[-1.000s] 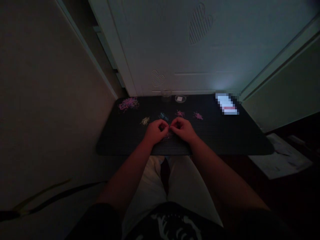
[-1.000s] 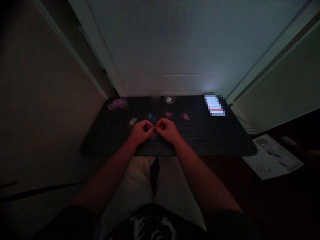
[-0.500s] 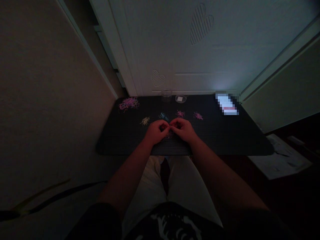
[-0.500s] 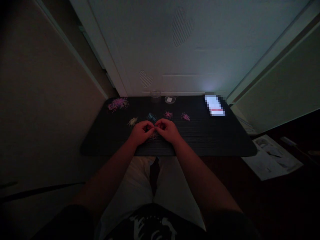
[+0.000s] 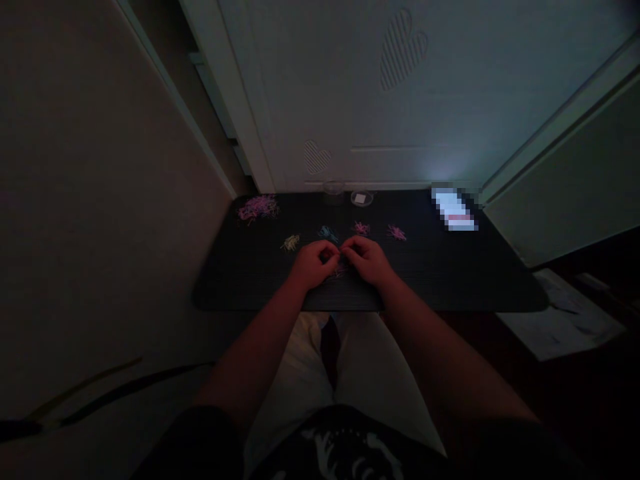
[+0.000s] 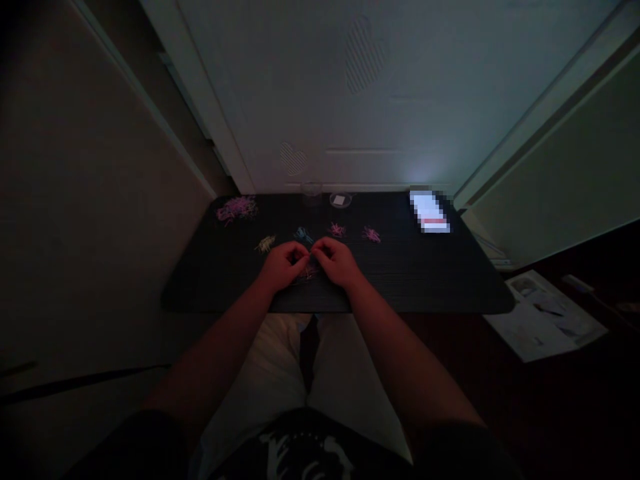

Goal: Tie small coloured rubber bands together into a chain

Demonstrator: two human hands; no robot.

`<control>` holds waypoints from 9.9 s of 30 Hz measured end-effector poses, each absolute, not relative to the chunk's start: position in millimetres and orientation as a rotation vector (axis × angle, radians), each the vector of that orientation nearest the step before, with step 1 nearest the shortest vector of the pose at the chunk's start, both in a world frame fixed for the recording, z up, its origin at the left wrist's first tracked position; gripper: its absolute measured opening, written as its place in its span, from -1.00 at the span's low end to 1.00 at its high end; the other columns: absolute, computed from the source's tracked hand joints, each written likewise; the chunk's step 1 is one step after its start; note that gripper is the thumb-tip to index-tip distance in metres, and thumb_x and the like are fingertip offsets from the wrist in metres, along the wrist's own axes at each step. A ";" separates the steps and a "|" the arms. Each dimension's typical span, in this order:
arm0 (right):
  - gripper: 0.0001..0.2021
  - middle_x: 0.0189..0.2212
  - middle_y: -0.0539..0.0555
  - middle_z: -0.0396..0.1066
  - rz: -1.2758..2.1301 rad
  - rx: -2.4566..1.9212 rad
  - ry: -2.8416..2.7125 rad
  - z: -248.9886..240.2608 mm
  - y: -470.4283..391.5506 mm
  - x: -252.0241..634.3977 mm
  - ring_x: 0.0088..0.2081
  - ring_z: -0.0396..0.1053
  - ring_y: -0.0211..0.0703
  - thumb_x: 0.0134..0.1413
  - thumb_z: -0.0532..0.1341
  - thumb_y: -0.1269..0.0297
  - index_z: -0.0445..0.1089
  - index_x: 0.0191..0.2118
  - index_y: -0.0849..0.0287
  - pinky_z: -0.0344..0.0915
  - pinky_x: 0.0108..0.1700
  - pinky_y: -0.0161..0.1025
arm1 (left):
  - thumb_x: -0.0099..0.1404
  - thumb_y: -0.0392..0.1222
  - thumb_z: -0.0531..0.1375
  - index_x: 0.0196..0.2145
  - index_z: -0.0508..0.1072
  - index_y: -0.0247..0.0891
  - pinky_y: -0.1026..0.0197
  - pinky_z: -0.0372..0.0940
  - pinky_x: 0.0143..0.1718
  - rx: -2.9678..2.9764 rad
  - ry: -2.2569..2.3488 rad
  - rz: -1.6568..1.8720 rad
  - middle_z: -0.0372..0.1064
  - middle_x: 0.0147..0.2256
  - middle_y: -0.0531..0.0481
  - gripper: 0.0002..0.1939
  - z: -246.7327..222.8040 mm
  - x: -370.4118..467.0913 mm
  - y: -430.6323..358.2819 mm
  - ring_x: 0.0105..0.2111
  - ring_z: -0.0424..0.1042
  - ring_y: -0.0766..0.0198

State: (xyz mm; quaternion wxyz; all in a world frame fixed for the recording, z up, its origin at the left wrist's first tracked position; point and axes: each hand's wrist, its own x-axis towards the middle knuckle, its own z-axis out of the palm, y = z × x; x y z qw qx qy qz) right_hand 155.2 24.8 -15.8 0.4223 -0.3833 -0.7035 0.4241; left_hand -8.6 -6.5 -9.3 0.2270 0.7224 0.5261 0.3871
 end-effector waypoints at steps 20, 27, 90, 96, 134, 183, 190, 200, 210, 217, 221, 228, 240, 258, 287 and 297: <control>-0.90 -0.52 -0.02 0.33 1.088 -0.961 -1.731 -11.7 23.4 156.5 -0.50 0.24 -0.30 -0.02 0.14 0.30 0.35 -0.41 0.19 0.16 -0.44 -0.32 | 0.14 -0.20 0.15 -0.40 0.42 -0.28 0.30 0.24 -0.42 1.930 1.512 1.081 0.40 -0.46 0.03 -0.90 -9.0 -7.9 -6.8 -0.45 0.36 0.34; -0.88 -0.54 -0.02 0.33 1.116 -0.963 -1.803 -13.1 24.4 156.2 -0.50 0.24 -0.28 -0.08 0.22 0.26 0.38 -0.37 0.18 0.17 -0.44 -0.31 | 0.16 -0.19 0.14 -0.40 0.44 -0.28 0.30 0.23 -0.41 1.963 1.519 1.066 0.41 -0.44 0.03 -0.88 -7.5 -7.7 -7.2 -0.43 0.35 0.34; -0.94 -0.60 -0.06 0.26 1.134 -0.959 -1.722 -11.2 24.7 159.1 -0.55 0.16 -0.33 -0.16 0.18 0.34 0.27 -0.51 0.19 0.09 -0.48 -0.34 | 0.11 -0.24 0.14 -0.44 0.41 -0.30 0.31 0.21 -0.42 1.968 1.511 1.044 0.39 -0.46 0.04 -0.91 -6.7 -9.3 -8.6 -0.46 0.32 0.35; -0.93 -0.57 -0.05 0.30 1.152 -0.944 -1.716 -11.9 24.5 158.5 -0.52 0.20 -0.31 -0.13 0.20 0.31 0.32 -0.46 0.19 0.12 -0.46 -0.34 | 0.12 -0.24 0.14 -0.44 0.41 -0.30 0.31 0.20 -0.43 1.971 1.496 1.054 0.37 -0.48 0.04 -0.91 -7.6 -9.4 -7.9 -0.47 0.31 0.36; -0.89 -0.60 -0.05 0.28 1.146 -0.981 -1.784 -14.6 25.2 158.6 -0.54 0.20 -0.33 -0.16 0.23 0.30 0.30 -0.52 0.21 0.11 -0.49 -0.35 | 0.10 -0.25 0.14 -0.45 0.41 -0.29 0.32 0.19 -0.45 1.992 1.507 1.030 0.37 -0.49 0.05 -0.92 -6.7 -8.6 -8.6 -0.49 0.30 0.37; -0.91 -0.58 -0.04 0.31 1.166 -0.989 -1.783 -12.8 24.7 157.4 -0.54 0.21 -0.33 -0.14 0.21 0.30 0.33 -0.48 0.20 0.14 -0.48 -0.35 | 0.11 -0.24 0.13 -0.44 0.40 -0.29 0.30 0.20 -0.43 1.991 1.513 1.010 0.37 -0.47 0.04 -0.92 -5.5 -8.1 -9.2 -0.46 0.32 0.35; -0.91 -0.54 -0.02 0.32 1.151 -0.967 -1.782 -13.7 24.8 158.0 -0.50 0.23 -0.29 -0.10 0.19 0.29 0.33 -0.47 0.20 0.15 -0.44 -0.32 | 0.11 -0.24 0.14 -0.44 0.40 -0.28 0.30 0.19 -0.43 2.006 1.508 1.027 0.37 -0.48 0.05 -0.92 -6.6 -8.6 -8.9 -0.47 0.31 0.36; -0.85 -0.54 -0.03 0.28 1.101 -0.953 -1.879 -13.2 24.4 156.7 -0.49 0.21 -0.30 0.05 0.08 0.28 0.30 -0.44 0.20 0.15 -0.41 -0.32 | 0.11 -0.23 0.14 -0.44 0.40 -0.29 0.32 0.19 -0.45 1.991 1.513 1.017 0.36 -0.49 0.06 -0.92 -7.7 -8.6 -8.6 -0.49 0.30 0.37; -0.86 -0.57 -0.04 0.29 1.065 -1.006 -1.859 -13.0 23.6 156.6 -0.51 0.21 -0.30 -0.05 0.19 0.24 0.28 -0.49 0.19 0.13 -0.45 -0.32 | 0.13 -0.19 0.15 -0.45 0.39 -0.30 0.32 0.16 -0.45 2.009 1.520 1.022 0.36 -0.49 0.06 -0.89 -6.3 -8.1 -8.7 -0.48 0.30 0.37; -0.84 -0.58 -0.04 0.29 1.121 -1.033 -1.781 -13.0 24.0 156.4 -0.54 0.20 -0.30 -0.10 0.23 0.22 0.29 -0.49 0.18 0.12 -0.48 -0.32 | 0.13 -0.20 0.15 -0.45 0.39 -0.30 0.33 0.17 -0.46 2.000 1.505 1.031 0.36 -0.49 0.05 -0.90 -7.8 -8.4 -8.2 -0.48 0.30 0.37; -0.79 -0.62 -0.07 0.24 1.121 -1.022 -1.766 -13.3 23.7 156.9 -0.56 0.16 -0.33 -0.15 0.28 0.20 0.25 -0.52 0.18 0.08 -0.52 -0.34 | 0.12 -0.20 0.15 -0.45 0.40 -0.30 0.32 0.18 -0.46 1.984 1.508 1.044 0.37 -0.49 0.05 -0.89 -9.0 -8.5 -7.9 -0.48 0.31 0.37; -0.78 -0.62 -0.07 0.24 1.115 -0.997 -1.774 -12.5 22.7 157.0 -0.55 0.17 -0.32 -0.16 0.29 0.19 0.25 -0.52 0.18 0.10 -0.50 -0.34 | 0.10 -0.22 0.16 -0.44 0.41 -0.30 0.32 0.18 -0.46 1.969 1.505 1.047 0.37 -0.49 0.06 -0.91 -6.9 -8.0 -8.7 -0.50 0.30 0.38; -0.79 -0.60 -0.06 0.26 1.142 -0.999 -1.759 -11.6 22.3 157.8 -0.56 0.17 -0.33 -0.14 0.27 0.18 0.28 -0.50 0.19 0.09 -0.51 -0.34 | 0.11 -0.22 0.15 -0.45 0.41 -0.29 0.32 0.19 -0.45 1.973 1.526 1.045 0.37 -0.49 0.06 -0.92 -8.5 -8.0 -8.0 -0.49 0.31 0.37; -0.84 -0.59 -0.05 0.27 1.133 -1.012 -1.716 -11.3 22.8 157.5 -0.55 0.18 -0.32 -0.12 0.24 0.22 0.28 -0.49 0.18 0.11 -0.50 -0.33 | 0.13 -0.22 0.14 -0.43 0.42 -0.29 0.32 0.21 -0.45 1.944 1.518 1.047 0.38 -0.48 0.05 -0.90 -8.8 -8.1 -7.9 -0.48 0.32 0.36; -0.89 -0.53 0.00 0.37 1.132 -1.004 -1.734 -14.6 24.2 156.3 -0.49 0.27 -0.27 -0.09 0.20 0.26 0.36 -0.42 0.19 0.19 -0.42 -0.29 | 0.13 -0.20 0.14 -0.44 0.41 -0.29 0.31 0.21 -0.45 1.936 1.557 1.042 0.38 -0.49 0.05 -0.89 -7.0 -7.6 -8.4 -0.48 0.31 0.36; -0.88 -0.51 -0.06 0.29 1.268 -0.844 -1.543 -15.7 25.0 156.3 -0.53 0.20 -0.33 -0.18 0.11 0.41 0.14 -0.42 0.13 0.14 -0.48 -0.34 | 0.13 -0.21 0.14 -0.43 0.41 -0.29 0.32 0.20 -0.45 1.942 1.546 1.045 0.38 -0.48 0.04 -0.90 -8.1 -8.3 -7.8 -0.48 0.32 0.36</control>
